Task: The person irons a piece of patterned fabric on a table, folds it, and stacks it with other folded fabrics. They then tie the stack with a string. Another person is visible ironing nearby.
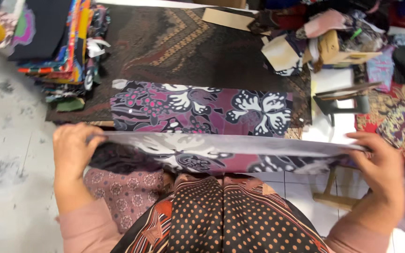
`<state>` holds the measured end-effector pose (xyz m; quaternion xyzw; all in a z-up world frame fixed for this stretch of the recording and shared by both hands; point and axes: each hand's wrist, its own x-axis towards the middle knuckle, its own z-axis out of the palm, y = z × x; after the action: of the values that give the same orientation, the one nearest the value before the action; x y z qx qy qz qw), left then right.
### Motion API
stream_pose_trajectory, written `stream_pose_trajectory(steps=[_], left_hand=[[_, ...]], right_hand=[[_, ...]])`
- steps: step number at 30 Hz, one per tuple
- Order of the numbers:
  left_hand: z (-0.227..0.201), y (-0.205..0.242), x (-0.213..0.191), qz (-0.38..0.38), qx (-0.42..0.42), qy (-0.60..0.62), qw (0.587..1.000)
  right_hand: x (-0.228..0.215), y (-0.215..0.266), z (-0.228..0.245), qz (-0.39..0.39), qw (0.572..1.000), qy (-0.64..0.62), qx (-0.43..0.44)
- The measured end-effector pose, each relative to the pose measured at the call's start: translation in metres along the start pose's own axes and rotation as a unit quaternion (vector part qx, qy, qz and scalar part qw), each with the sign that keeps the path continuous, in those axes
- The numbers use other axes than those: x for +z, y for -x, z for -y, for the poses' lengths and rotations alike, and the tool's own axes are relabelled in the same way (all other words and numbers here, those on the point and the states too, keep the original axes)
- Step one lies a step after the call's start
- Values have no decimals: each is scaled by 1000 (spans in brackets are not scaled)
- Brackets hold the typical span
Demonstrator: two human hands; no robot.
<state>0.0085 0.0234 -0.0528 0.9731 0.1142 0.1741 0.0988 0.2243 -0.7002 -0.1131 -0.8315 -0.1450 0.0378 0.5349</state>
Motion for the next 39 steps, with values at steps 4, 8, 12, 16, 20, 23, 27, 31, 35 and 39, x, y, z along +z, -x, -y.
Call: stream_pose_trajectory(steps=[4, 8, 12, 16, 20, 23, 27, 31, 35, 39], left_hand=[[31, 12, 14, 15, -26, 0, 1000], [64, -22, 55, 11, -5, -39, 999], [101, -80, 94, 16, 15, -72, 997], [134, -123, 137, 25, 31, -87, 995], [157, -97, 147, 139, -109, 104, 979], [178, -67, 115, 294, -251, 244, 890], [201, -90, 108, 242, -223, 212, 920], [193, -144, 173, 144, -87, -9, 986], [181, -155, 227, -16, 44, -111, 993], [173, -115, 242, -30, 22, -109, 993]], right_hand=[[14, 8, -23, 1, 961, -275, 41], [64, -52, -73, -84, 980, -9, 181], [89, -117, -105, -120, 987, -16, 109], [112, -159, -139, -106, 981, -34, 161], [90, -136, -152, 45, 981, -31, 187], [69, -100, -148, 61, 942, -121, 309], [65, -126, -148, 4, 965, -92, 245], [120, -191, -169, -54, 977, 84, 189], [157, -217, -190, -133, 965, 164, 158], [151, -187, -194, -105, 949, -116, 274]])
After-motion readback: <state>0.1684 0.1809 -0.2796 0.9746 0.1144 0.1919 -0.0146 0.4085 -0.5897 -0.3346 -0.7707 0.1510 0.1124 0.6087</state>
